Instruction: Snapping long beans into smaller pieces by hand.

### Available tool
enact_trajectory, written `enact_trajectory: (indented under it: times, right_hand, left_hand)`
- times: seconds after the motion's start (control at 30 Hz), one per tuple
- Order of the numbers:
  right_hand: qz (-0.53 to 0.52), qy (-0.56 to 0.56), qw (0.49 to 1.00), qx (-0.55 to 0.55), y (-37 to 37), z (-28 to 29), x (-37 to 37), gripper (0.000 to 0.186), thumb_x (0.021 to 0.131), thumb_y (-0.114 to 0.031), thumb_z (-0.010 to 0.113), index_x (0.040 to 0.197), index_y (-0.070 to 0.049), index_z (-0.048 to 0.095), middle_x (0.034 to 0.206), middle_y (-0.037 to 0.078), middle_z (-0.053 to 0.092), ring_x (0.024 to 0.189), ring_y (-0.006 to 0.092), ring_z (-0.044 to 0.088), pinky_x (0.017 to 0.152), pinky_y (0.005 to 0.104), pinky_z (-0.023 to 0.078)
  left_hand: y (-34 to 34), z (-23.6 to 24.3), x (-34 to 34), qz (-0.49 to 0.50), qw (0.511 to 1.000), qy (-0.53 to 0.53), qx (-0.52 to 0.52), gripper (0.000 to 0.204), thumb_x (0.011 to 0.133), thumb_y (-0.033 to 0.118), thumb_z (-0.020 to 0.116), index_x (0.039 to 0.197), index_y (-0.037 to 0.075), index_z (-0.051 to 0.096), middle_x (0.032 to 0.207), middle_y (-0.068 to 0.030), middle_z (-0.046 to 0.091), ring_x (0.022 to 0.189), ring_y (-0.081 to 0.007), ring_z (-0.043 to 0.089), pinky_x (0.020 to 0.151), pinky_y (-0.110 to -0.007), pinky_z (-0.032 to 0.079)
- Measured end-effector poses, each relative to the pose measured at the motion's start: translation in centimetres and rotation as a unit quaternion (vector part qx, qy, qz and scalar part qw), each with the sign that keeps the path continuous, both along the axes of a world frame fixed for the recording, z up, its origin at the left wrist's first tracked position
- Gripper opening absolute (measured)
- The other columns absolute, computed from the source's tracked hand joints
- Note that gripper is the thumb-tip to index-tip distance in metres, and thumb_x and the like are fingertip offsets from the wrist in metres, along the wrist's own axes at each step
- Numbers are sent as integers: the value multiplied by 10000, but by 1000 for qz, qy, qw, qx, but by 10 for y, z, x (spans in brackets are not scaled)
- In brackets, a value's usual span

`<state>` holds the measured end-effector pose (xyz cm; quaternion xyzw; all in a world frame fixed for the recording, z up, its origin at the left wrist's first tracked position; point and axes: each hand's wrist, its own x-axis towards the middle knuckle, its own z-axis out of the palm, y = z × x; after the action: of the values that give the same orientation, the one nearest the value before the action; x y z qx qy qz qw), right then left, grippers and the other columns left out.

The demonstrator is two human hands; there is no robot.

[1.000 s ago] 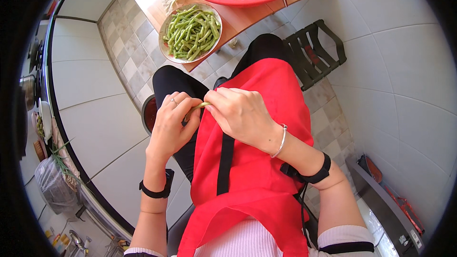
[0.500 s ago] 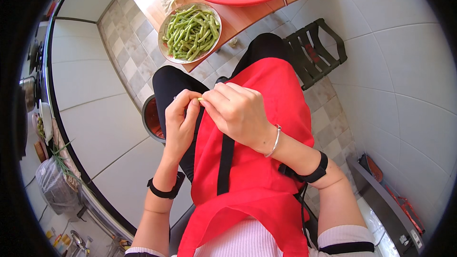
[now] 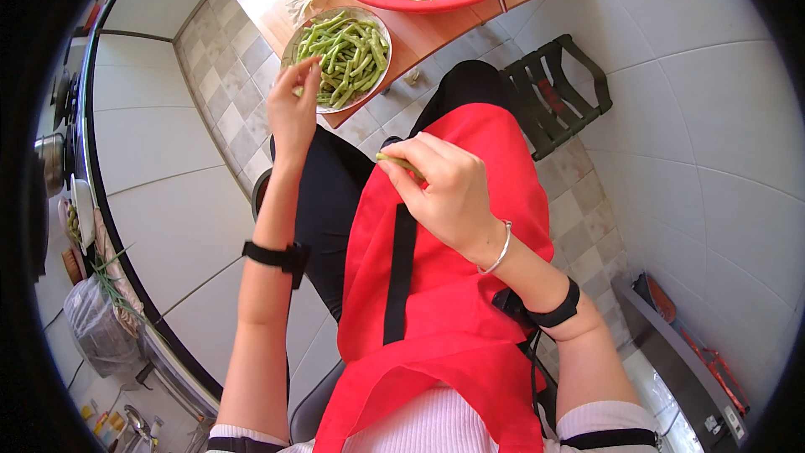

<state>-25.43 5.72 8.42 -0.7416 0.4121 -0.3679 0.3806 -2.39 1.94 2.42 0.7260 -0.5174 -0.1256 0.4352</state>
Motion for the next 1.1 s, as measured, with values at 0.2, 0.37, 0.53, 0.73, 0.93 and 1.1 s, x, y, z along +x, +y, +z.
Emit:
enact_trajectory:
  times: [0.2,0.37,0.53,0.73,0.93,1.1]
  right_hand:
    - [6,-9,1000,17,3,-2,-3,84,807,-73,734,862,-43,679,712,68,618,560,204,579,512,312,453]
    - [14,-5,1000,8,-2,-5,-6,105,806,-81,735,887,-42,680,727,72,631,614,231,612,534,331,477]
    - [40,-24,997,57,-1,-9,0,250,813,-86,729,1037,-67,620,749,81,650,684,263,665,566,352,506]
    - [92,13,994,65,-2,0,8,306,817,-94,724,1074,-80,559,758,93,659,694,276,677,591,356,519]
    - [67,-1,997,46,-4,-10,6,183,813,-106,722,933,-46,599,812,97,668,756,272,670,651,369,519]
    - [90,23,994,49,-3,-11,7,135,824,-131,709,869,-38,622,819,98,658,772,286,642,674,386,508]
  left_hand:
    - [-34,-9,10,18,991,-133,-22,208,869,193,686,1024,56,711,877,-102,661,779,-243,634,723,-364,493]
    - [15,22,-17,-96,989,107,41,216,888,201,673,1002,18,678,852,-60,661,767,-151,598,713,-300,476]
    - [78,48,-43,-253,901,306,174,153,933,91,646,1040,-16,622,979,-25,634,935,-94,600,851,-250,481]
    - [99,46,-46,-157,888,410,137,124,940,89,638,1005,-16,629,898,-21,640,825,-77,585,764,-232,469]
    - [101,51,-43,-118,885,446,69,116,966,101,605,1016,-3,617,916,-21,614,859,-85,571,799,-235,454]
    - [108,53,-46,-64,910,405,55,124,936,68,634,1037,-2,613,956,-29,632,892,-101,583,816,-243,462]
